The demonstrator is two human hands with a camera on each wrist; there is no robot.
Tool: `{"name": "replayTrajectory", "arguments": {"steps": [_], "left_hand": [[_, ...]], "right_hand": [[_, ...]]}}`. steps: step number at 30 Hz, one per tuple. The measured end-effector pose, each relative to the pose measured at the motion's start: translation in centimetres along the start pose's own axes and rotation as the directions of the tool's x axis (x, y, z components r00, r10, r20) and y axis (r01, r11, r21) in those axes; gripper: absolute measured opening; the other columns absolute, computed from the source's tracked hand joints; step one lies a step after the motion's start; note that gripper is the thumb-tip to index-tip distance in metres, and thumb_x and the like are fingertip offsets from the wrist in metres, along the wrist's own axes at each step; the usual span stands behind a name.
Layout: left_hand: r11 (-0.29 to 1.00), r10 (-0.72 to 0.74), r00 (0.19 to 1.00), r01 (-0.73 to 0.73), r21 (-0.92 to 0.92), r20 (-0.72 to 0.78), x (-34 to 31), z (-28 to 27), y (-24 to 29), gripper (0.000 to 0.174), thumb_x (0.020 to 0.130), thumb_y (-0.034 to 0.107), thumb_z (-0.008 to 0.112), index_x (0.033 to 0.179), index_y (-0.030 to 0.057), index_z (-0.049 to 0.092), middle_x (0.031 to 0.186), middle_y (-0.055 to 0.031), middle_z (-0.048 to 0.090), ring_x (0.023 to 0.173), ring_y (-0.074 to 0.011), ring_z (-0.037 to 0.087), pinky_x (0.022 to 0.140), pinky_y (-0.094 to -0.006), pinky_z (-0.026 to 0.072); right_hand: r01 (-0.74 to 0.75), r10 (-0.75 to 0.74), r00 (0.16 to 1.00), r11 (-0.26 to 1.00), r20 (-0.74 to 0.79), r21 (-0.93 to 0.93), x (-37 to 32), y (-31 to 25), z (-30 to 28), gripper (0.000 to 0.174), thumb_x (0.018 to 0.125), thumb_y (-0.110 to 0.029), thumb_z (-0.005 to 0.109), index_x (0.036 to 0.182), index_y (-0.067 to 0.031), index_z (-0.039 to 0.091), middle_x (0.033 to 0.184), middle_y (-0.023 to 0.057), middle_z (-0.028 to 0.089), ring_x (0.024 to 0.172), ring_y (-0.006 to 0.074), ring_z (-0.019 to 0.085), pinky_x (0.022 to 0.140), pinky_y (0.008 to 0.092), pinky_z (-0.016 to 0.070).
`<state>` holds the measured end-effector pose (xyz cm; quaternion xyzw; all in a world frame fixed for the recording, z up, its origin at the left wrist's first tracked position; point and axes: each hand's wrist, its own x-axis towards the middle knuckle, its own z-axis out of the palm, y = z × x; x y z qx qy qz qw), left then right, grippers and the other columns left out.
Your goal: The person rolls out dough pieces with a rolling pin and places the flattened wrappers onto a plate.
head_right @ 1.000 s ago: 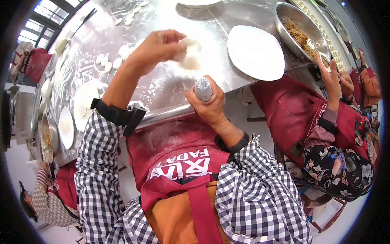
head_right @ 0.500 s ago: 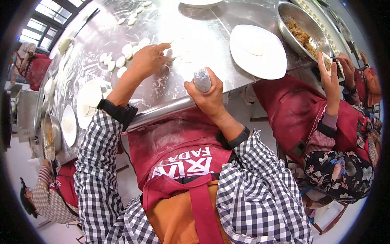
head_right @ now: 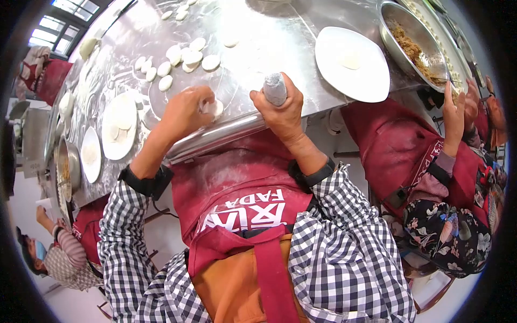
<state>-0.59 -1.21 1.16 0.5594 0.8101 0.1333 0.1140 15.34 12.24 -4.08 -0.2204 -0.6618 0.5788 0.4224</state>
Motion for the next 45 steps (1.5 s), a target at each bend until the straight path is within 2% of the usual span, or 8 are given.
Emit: {"name": "replayTrajectory", "arguments": {"steps": [5, 11, 15, 22, 29, 32, 37, 45], "left_hand": [[0.964, -0.132, 0.989, 0.112, -0.241, -0.069, -0.7, 0.8, 0.1, 0.028, 0.068, 0.01, 0.064, 0.095, 0.004, 0.06, 0.082, -0.011, 0.062, 0.075, -0.0245, 0.062, 0.067, -0.0329, 0.048], [0.706, -0.201, 0.967, 0.254, -0.661, 0.156, -0.1, 1.2, -0.4, 0.024, 0.073, 0.009, 0.059, 0.094, -0.0013, 0.063, 0.072, -0.0106, 0.063, 0.066, -0.0166, 0.059, 0.062, -0.0293, 0.0468], [0.756, -0.174, 0.967, 0.254, -0.604, 0.188, 1.0, 1.5, -0.8, 0.023, 0.078, 0.017, 0.056, 0.089, -0.0005, 0.065, 0.067, -0.0093, 0.062, 0.06, -0.0155, 0.057, 0.06, -0.0285, 0.0456], [0.859, -0.177, 0.984, 0.168, -0.484, 0.027, 1.2, 1.6, 0.3, 0.022, 0.071, 0.017, 0.058, 0.084, 0.0015, 0.067, 0.073, -0.0143, 0.065, 0.067, -0.0239, 0.063, 0.066, -0.033, 0.0482], [0.787, -0.222, 0.973, 0.212, -0.58, 0.055, -0.3, 1.9, 0.3, 0.02, 0.071, 0.014, 0.058, 0.084, -0.0003, 0.065, 0.073, -0.0139, 0.065, 0.07, -0.0224, 0.063, 0.067, -0.03, 0.0486], [0.847, -0.209, 0.977, 0.199, -0.493, 0.036, 0.3, 1.0, 1.3, 0.019, 0.076, 0.013, 0.058, 0.089, -0.001, 0.063, 0.073, -0.0071, 0.064, 0.065, -0.0126, 0.058, 0.062, -0.0273, 0.0454], [0.897, -0.205, 0.978, 0.172, -0.408, -0.039, 1.1, 1.5, 0.9, 0.02, 0.076, 0.014, 0.058, 0.089, -0.0007, 0.063, 0.073, -0.0098, 0.064, 0.066, -0.0163, 0.059, 0.064, -0.0292, 0.0458], [0.765, -0.263, 0.96, 0.268, -0.586, 0.096, -0.3, 2.1, -0.8, 0.018, 0.07, 0.013, 0.058, 0.082, 0.0011, 0.065, 0.071, -0.0123, 0.065, 0.067, -0.02, 0.063, 0.065, -0.0302, 0.0482]], "right_hand": [[-0.047, 0.046, 0.999, 0.999, 0.024, 0.013, 0.3, 0.2, -0.1, 0.021, 0.068, -0.007, 0.07, 0.073, -0.0039, 0.051, 0.06, 0.0022, 0.055, 0.054, 0.0107, 0.052, 0.055, 0.0267, 0.0437], [0.032, -0.032, 0.999, 0.999, 0.037, 0.014, 0.2, -2.3, 0.0, 0.019, 0.068, -0.006, 0.07, 0.074, -0.0033, 0.052, 0.06, 0.0008, 0.053, 0.055, 0.0084, 0.049, 0.054, 0.0253, 0.0429], [0.243, -0.235, 0.968, 0.963, 0.083, -0.113, 1.8, -4.5, 0.9, 0.018, 0.069, -0.007, 0.07, 0.077, -0.003, 0.054, 0.061, 0.0001, 0.052, 0.055, 0.0078, 0.047, 0.054, 0.0255, 0.0426], [-0.035, 0.035, 0.999, 0.998, 0.016, 0.056, 3.3, 0.5, 2.1, 0.019, 0.07, -0.01, 0.069, 0.078, -0.0021, 0.055, 0.061, -0.0002, 0.052, 0.055, 0.0084, 0.048, 0.054, 0.0263, 0.0424], [-0.063, 0.063, 0.998, 0.997, 0.011, 0.054, -0.2, 0.4, 0.0, 0.017, 0.071, -0.009, 0.069, 0.076, -0.0027, 0.054, 0.062, -0.0004, 0.053, 0.058, 0.0083, 0.049, 0.055, 0.0251, 0.0427], [-0.032, 0.032, 0.999, 0.999, 0.017, 0.035, 2.2, 0.9, 1.4, 0.018, 0.071, -0.009, 0.069, 0.076, -0.0023, 0.053, 0.064, -0.0005, 0.053, 0.059, 0.0086, 0.049, 0.055, 0.0252, 0.0424], [0.095, -0.096, 0.995, 0.995, -0.018, -0.028, 4.4, 1.6, 3.1, 0.019, 0.071, -0.01, 0.068, 0.077, -0.0022, 0.053, 0.063, 0.0011, 0.051, 0.057, 0.0097, 0.047, 0.054, 0.0266, 0.0416], [-0.069, 0.069, 0.998, 0.996, 0.004, 0.048, -1.1, 0.3, -0.5, 0.019, 0.07, -0.009, 0.07, 0.077, -0.0009, 0.054, 0.063, 0.0026, 0.055, 0.059, 0.0099, 0.052, 0.057, 0.0253, 0.0436]]}}
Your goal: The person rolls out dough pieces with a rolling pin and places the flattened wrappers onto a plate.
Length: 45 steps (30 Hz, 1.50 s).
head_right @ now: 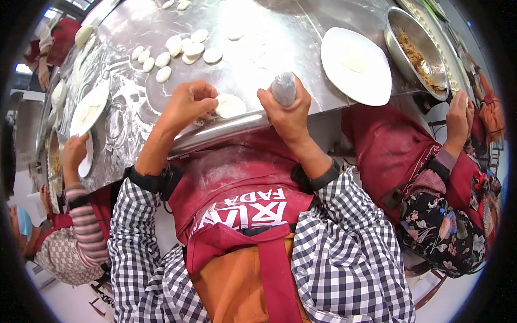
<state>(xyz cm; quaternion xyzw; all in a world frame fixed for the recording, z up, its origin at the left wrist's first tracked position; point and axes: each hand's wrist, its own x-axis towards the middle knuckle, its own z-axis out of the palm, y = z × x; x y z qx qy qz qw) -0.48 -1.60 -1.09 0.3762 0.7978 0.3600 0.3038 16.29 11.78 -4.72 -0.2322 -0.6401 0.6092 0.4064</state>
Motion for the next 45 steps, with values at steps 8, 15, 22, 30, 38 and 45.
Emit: {"name": "replayTrajectory", "arguments": {"steps": [8, 15, 22, 30, 38, 45], "left_hand": [[0.961, 0.156, 0.978, -0.117, 0.25, -0.142, 0.4, 0.8, 1.7, 0.019, 0.078, 0.017, 0.055, 0.086, 0.0029, 0.064, 0.073, -0.0137, 0.063, 0.068, -0.0248, 0.06, 0.065, -0.0344, 0.0466], [0.979, 0.136, 0.99, -0.129, 0.159, -0.032, 0.5, 0.4, 0.2, 0.021, 0.075, 0.02, 0.059, 0.088, 0.0056, 0.067, 0.076, -0.0138, 0.066, 0.07, -0.0272, 0.063, 0.066, -0.0345, 0.0489], [0.971, 0.151, 0.985, -0.132, 0.198, -0.083, -0.5, 0.1, 2.1, 0.021, 0.076, 0.019, 0.055, 0.085, 0.0031, 0.066, 0.071, -0.015, 0.064, 0.068, -0.0292, 0.062, 0.065, -0.0362, 0.0477], [0.946, 0.182, 0.982, -0.159, 0.282, -0.059, 0.0, 1.0, 1.3, 0.021, 0.076, 0.02, 0.057, 0.089, 0.0058, 0.066, 0.074, -0.0121, 0.064, 0.069, -0.0244, 0.061, 0.064, -0.0343, 0.047], [0.987, 0.114, 0.993, -0.112, 0.113, -0.01, -0.3, 0.1, 1.7, 0.023, 0.075, 0.016, 0.054, 0.088, 0.0015, 0.066, 0.074, -0.016, 0.065, 0.069, -0.0292, 0.063, 0.066, -0.0352, 0.0483], [0.968, 0.156, 0.981, -0.13, 0.215, -0.112, 0.2, 0.9, 1.6, 0.024, 0.076, 0.022, 0.055, 0.088, 0.0051, 0.066, 0.079, -0.0156, 0.065, 0.076, -0.032, 0.063, 0.069, -0.0391, 0.0481]], "right_hand": [[0.129, -0.132, 0.991, 0.988, -0.034, -0.083, 6.1, 1.4, 4.0, 0.018, 0.069, -0.009, 0.067, 0.076, -0.0022, 0.052, 0.062, 0.0026, 0.053, 0.056, 0.01, 0.048, 0.053, 0.0286, 0.0422], [0.019, -0.019, 1.0, 1.0, 0.003, -0.01, 0.6, 0.1, 0.4, 0.019, 0.07, -0.009, 0.07, 0.077, -0.0013, 0.054, 0.063, 0.0016, 0.054, 0.058, 0.0091, 0.05, 0.056, 0.0261, 0.044], [0.142, -0.146, 0.989, 0.986, -0.037, -0.085, 5.2, 0.8, 3.6, 0.018, 0.07, -0.01, 0.068, 0.077, -0.0015, 0.054, 0.063, 0.0019, 0.052, 0.058, 0.0095, 0.048, 0.055, 0.0268, 0.043], [0.061, -0.063, 0.998, 0.997, -0.029, -0.048, 2.2, 0.7, 1.4, 0.019, 0.07, -0.008, 0.069, 0.077, -0.0014, 0.053, 0.062, 0.0019, 0.054, 0.057, 0.0091, 0.051, 0.054, 0.0264, 0.0438], [0.115, -0.117, 0.992, 0.992, -0.038, -0.048, 3.6, 0.9, 2.4, 0.018, 0.07, -0.009, 0.069, 0.077, -0.0024, 0.053, 0.062, 0.0014, 0.054, 0.057, 0.0092, 0.049, 0.053, 0.0266, 0.0425], [0.148, -0.151, 0.988, 0.987, -0.033, -0.067, 4.9, 1.3, 3.2, 0.017, 0.07, -0.009, 0.068, 0.076, -0.0025, 0.053, 0.062, 0.0024, 0.053, 0.056, 0.0105, 0.048, 0.053, 0.0286, 0.0425]]}}
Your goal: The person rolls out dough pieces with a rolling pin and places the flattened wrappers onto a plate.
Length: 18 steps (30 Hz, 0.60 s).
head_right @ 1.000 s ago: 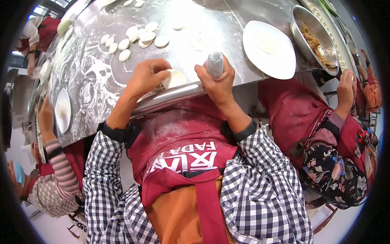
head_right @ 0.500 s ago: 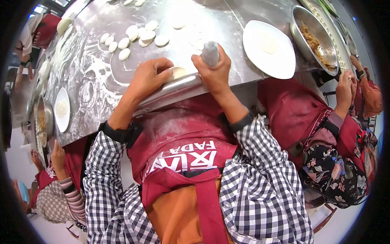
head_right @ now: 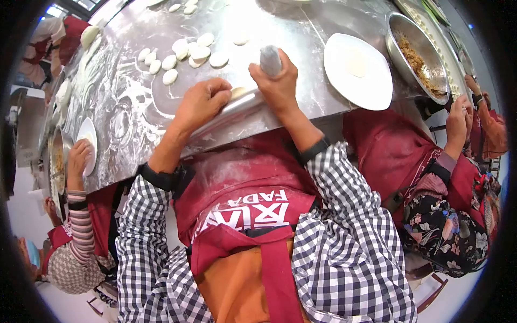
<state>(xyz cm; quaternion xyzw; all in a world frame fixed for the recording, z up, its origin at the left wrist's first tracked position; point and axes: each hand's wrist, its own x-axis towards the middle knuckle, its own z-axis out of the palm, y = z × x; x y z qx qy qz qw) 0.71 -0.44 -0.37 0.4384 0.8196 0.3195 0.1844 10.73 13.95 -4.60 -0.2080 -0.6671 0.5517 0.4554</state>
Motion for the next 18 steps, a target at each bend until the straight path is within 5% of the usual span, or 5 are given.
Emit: {"name": "replayTrajectory", "arguments": {"steps": [2, 4, 6, 9, 18], "left_hand": [[0.996, 0.013, 1.0, -0.014, 0.086, 0.002, -0.2, 0.5, -0.1, 0.024, 0.075, 0.024, 0.057, 0.089, 0.0067, 0.067, 0.08, -0.0156, 0.065, 0.077, -0.0327, 0.063, 0.068, -0.0395, 0.0483], [0.99, 0.012, 0.998, -0.02, 0.137, 0.056, -0.2, 0.2, -0.2, 0.025, 0.075, 0.02, 0.06, 0.093, 0.0029, 0.064, 0.078, -0.0135, 0.065, 0.07, -0.022, 0.063, 0.067, -0.0311, 0.0481], [1.0, -0.002, 0.998, 0.0, 0.028, 0.063, 0.3, 0.1, -1.1, 0.023, 0.072, 0.021, 0.06, 0.088, 0.0059, 0.067, 0.075, -0.0141, 0.065, 0.071, -0.0293, 0.063, 0.065, -0.0375, 0.0479], [0.948, -0.095, 0.979, 0.143, -0.283, 0.178, 0.7, -0.4, -2.4, 0.02, 0.072, 0.017, 0.059, 0.085, 0.0028, 0.066, 0.074, -0.0144, 0.065, 0.068, -0.0268, 0.063, 0.065, -0.0357, 0.0477], [0.999, -0.032, 0.999, 0.032, 0.006, 0.005, 0.4, -0.8, -0.2, 0.022, 0.076, 0.02, 0.057, 0.088, 0.0038, 0.065, 0.078, -0.0144, 0.066, 0.074, -0.0298, 0.064, 0.068, -0.0367, 0.0483]], "right_hand": [[-0.023, 0.023, 1.0, 1.0, 0.002, 0.003, -1.8, -1.2, -1.3, 0.018, 0.071, -0.009, 0.069, 0.076, -0.0023, 0.053, 0.062, 0.0022, 0.055, 0.056, 0.0101, 0.05, 0.053, 0.0274, 0.0431], [-0.159, 0.158, 0.987, 0.986, 0.033, 0.041, -3.6, -1.9, -2.5, 0.018, 0.072, -0.008, 0.069, 0.075, -0.0026, 0.053, 0.061, 0.0018, 0.055, 0.057, 0.0089, 0.052, 0.054, 0.0261, 0.0437], [-0.108, 0.108, 0.993, 0.994, 0.04, -0.001, -4.4, -2.2, -3.1, 0.018, 0.071, -0.007, 0.069, 0.075, -0.0031, 0.052, 0.06, 0.0014, 0.054, 0.056, 0.0081, 0.052, 0.055, 0.0255, 0.0436], [-0.114, 0.112, 0.993, 0.993, 0.048, 0.041, -3.5, -2.0, -2.5, 0.016, 0.071, -0.006, 0.068, 0.077, -0.0031, 0.053, 0.062, 0.0009, 0.053, 0.058, 0.0075, 0.049, 0.055, 0.0259, 0.0429], [0.011, -0.011, 0.999, 1.0, 0.041, 0.014, 0.3, -0.9, 0.3, 0.018, 0.071, -0.008, 0.068, 0.08, -0.0018, 0.054, 0.066, 0.0024, 0.053, 0.061, 0.0092, 0.048, 0.056, 0.0265, 0.0425]]}}
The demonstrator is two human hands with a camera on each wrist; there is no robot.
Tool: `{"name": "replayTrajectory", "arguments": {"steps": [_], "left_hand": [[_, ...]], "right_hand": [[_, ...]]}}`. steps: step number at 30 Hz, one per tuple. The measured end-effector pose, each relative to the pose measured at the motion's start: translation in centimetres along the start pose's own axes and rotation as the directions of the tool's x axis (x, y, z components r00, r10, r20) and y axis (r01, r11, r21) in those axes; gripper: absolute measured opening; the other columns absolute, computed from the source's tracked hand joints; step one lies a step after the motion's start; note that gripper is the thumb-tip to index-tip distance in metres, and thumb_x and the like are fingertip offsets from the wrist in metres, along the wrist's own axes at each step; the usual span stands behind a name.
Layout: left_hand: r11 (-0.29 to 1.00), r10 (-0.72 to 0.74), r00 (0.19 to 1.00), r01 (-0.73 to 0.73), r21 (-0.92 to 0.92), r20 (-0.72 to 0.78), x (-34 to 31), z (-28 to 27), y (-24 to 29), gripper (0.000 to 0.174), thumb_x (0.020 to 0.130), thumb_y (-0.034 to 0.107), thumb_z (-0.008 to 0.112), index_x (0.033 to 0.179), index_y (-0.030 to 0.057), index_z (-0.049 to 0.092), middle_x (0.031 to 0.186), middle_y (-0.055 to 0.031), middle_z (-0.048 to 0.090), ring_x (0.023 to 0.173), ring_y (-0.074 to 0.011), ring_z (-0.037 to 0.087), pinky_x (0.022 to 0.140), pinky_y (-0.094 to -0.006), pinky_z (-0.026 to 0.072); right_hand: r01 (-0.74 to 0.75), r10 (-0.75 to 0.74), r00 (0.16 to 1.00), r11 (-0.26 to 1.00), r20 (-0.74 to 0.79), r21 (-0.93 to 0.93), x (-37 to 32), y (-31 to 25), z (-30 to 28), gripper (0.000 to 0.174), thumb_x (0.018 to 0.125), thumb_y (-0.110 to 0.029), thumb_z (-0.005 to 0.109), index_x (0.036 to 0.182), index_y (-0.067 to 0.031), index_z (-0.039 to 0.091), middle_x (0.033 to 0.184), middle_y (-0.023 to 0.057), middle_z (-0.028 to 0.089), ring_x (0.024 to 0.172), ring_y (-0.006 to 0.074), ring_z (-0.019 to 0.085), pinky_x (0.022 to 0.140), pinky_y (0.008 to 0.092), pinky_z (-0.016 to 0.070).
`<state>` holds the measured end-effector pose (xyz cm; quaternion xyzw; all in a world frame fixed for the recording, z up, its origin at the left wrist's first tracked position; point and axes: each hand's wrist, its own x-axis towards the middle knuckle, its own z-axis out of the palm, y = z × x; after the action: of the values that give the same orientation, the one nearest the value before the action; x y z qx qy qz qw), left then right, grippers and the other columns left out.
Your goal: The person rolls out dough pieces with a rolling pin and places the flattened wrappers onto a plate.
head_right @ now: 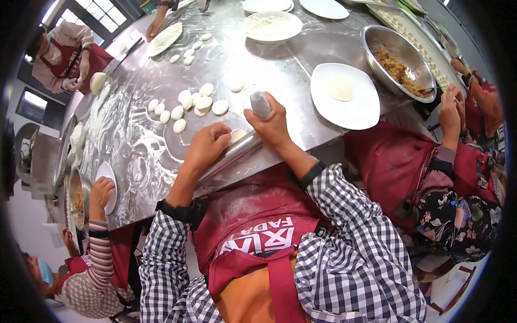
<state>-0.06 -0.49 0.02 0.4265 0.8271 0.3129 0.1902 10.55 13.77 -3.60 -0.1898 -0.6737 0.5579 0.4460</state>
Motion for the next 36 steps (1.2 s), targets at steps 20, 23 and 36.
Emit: {"name": "replayTrajectory", "arguments": {"steps": [20, 23, 36], "left_hand": [[0.998, 0.044, 0.993, -0.04, -0.041, 0.112, 0.5, 1.0, -2.0, 0.016, 0.079, 0.012, 0.058, 0.085, -0.0007, 0.063, 0.069, -0.0074, 0.062, 0.063, -0.0139, 0.058, 0.059, -0.0275, 0.0447], [0.979, -0.033, 0.984, 0.068, -0.194, 0.177, 0.7, 0.2, -2.2, 0.016, 0.076, 0.012, 0.058, 0.085, -0.0014, 0.064, 0.066, -0.0089, 0.063, 0.061, -0.0137, 0.059, 0.058, -0.0273, 0.0451], [0.996, -0.039, 0.995, 0.046, -0.073, 0.089, 0.7, 0.1, -0.7, 0.026, 0.076, 0.02, 0.058, 0.09, -0.0014, 0.064, 0.072, -0.0149, 0.065, 0.066, -0.0204, 0.062, 0.063, -0.0316, 0.0468]], "right_hand": [[0.037, -0.037, 0.998, 0.999, -0.058, 0.004, -3.0, -1.4, -1.2, 0.017, 0.071, -0.007, 0.067, 0.08, -0.0018, 0.054, 0.064, 0.0017, 0.053, 0.059, 0.0075, 0.048, 0.054, 0.0257, 0.0419], [-0.015, 0.014, 1.0, 1.0, -0.027, -0.017, -5.0, -2.3, -2.9, 0.018, 0.071, -0.008, 0.067, 0.082, -0.001, 0.055, 0.063, 0.0043, 0.055, 0.058, 0.0097, 0.049, 0.055, 0.0278, 0.0436], [0.006, -0.006, 0.999, 1.0, -0.031, 0.008, -0.1, 0.3, 0.8, 0.021, 0.069, -0.01, 0.069, 0.084, -0.0013, 0.057, 0.067, 0.0049, 0.055, 0.062, 0.0108, 0.05, 0.057, 0.028, 0.0438]]}}
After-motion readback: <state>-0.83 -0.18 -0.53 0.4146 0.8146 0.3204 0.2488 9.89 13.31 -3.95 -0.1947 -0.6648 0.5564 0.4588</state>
